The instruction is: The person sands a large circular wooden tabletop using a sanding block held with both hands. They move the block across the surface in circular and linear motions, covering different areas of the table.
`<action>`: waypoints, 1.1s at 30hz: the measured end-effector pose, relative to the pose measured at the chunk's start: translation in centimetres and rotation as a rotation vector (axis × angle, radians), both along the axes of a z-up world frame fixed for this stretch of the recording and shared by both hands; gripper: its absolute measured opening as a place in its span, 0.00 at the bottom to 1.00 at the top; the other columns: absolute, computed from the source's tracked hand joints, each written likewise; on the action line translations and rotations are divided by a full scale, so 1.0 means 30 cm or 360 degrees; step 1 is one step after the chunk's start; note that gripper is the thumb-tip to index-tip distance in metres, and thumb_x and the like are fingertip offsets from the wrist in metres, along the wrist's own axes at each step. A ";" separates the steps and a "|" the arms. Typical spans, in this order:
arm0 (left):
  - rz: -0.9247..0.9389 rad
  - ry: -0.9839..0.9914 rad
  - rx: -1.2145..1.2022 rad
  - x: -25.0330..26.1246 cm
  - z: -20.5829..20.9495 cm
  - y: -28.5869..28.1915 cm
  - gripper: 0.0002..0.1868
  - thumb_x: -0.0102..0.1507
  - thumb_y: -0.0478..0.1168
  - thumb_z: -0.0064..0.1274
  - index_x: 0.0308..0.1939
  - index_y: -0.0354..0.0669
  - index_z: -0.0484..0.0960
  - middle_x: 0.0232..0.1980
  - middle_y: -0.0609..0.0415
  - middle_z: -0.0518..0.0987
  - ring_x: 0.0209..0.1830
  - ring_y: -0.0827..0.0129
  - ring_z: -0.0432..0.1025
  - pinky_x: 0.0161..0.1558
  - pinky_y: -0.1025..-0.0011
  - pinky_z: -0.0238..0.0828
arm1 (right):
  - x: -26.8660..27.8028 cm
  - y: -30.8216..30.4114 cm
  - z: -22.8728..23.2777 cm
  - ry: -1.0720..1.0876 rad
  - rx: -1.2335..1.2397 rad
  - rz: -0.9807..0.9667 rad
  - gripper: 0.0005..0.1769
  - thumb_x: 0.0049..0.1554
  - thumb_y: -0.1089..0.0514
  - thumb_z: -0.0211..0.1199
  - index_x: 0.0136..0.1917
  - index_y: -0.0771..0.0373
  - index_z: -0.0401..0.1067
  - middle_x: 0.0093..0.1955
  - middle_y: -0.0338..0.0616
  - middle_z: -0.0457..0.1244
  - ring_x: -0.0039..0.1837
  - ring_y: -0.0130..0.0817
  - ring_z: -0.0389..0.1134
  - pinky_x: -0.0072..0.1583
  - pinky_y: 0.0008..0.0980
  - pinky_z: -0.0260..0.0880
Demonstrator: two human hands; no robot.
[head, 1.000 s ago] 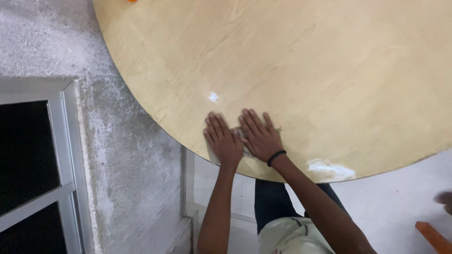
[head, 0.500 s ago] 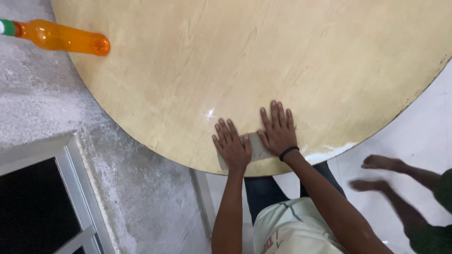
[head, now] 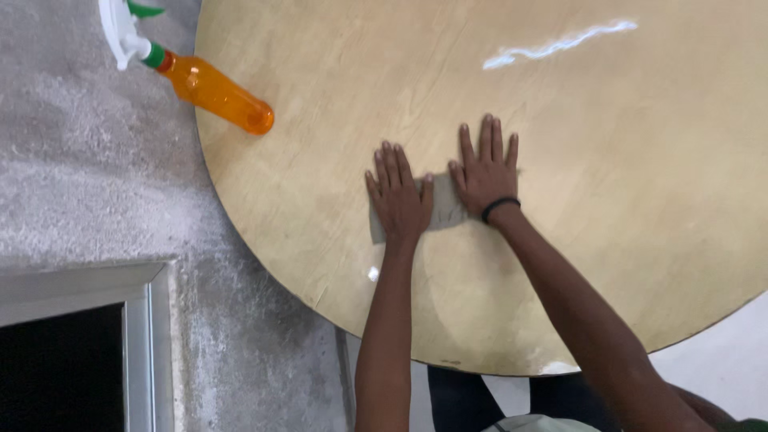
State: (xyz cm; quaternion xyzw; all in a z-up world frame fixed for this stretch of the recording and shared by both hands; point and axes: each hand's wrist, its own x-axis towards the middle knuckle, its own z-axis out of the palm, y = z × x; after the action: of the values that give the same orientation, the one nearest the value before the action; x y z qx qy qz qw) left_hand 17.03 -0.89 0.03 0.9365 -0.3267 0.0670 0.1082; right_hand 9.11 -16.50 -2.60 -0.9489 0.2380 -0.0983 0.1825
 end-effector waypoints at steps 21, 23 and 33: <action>-0.0158 -0.0038 0.0208 -0.302 0.016 0.354 0.48 0.68 0.62 0.43 0.82 0.37 0.47 0.85 0.38 0.44 0.86 0.48 0.39 0.80 0.44 0.30 | -0.361 0.293 0.013 -0.0130 -0.0258 0.1003 0.42 0.66 0.36 0.38 0.82 0.67 0.47 0.85 0.55 0.41 0.86 0.45 0.37 0.81 0.53 0.30; -0.0263 0.0070 0.0253 -0.441 0.016 0.336 0.47 0.67 0.61 0.45 0.82 0.40 0.49 0.85 0.40 0.46 0.86 0.47 0.41 0.81 0.43 0.32 | -0.518 0.297 0.029 -0.0162 -0.0112 0.0948 0.41 0.65 0.37 0.39 0.81 0.67 0.48 0.85 0.56 0.42 0.85 0.45 0.38 0.80 0.54 0.30; -0.0422 0.0212 0.0092 -0.539 0.044 0.291 0.39 0.66 0.55 0.51 0.80 0.55 0.60 0.84 0.36 0.50 0.85 0.45 0.44 0.78 0.38 0.34 | -0.619 0.306 0.001 -0.0252 -0.0031 0.0775 0.42 0.61 0.38 0.41 0.79 0.66 0.47 0.82 0.53 0.43 0.83 0.46 0.38 0.78 0.60 0.30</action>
State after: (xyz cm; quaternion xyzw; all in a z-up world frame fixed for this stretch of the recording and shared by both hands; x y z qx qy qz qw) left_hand 0.85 7.85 1.33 0.8903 -0.4414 -0.0197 0.1104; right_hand -9.44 -7.31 -2.58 -0.9693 -0.0134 -0.1278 0.2099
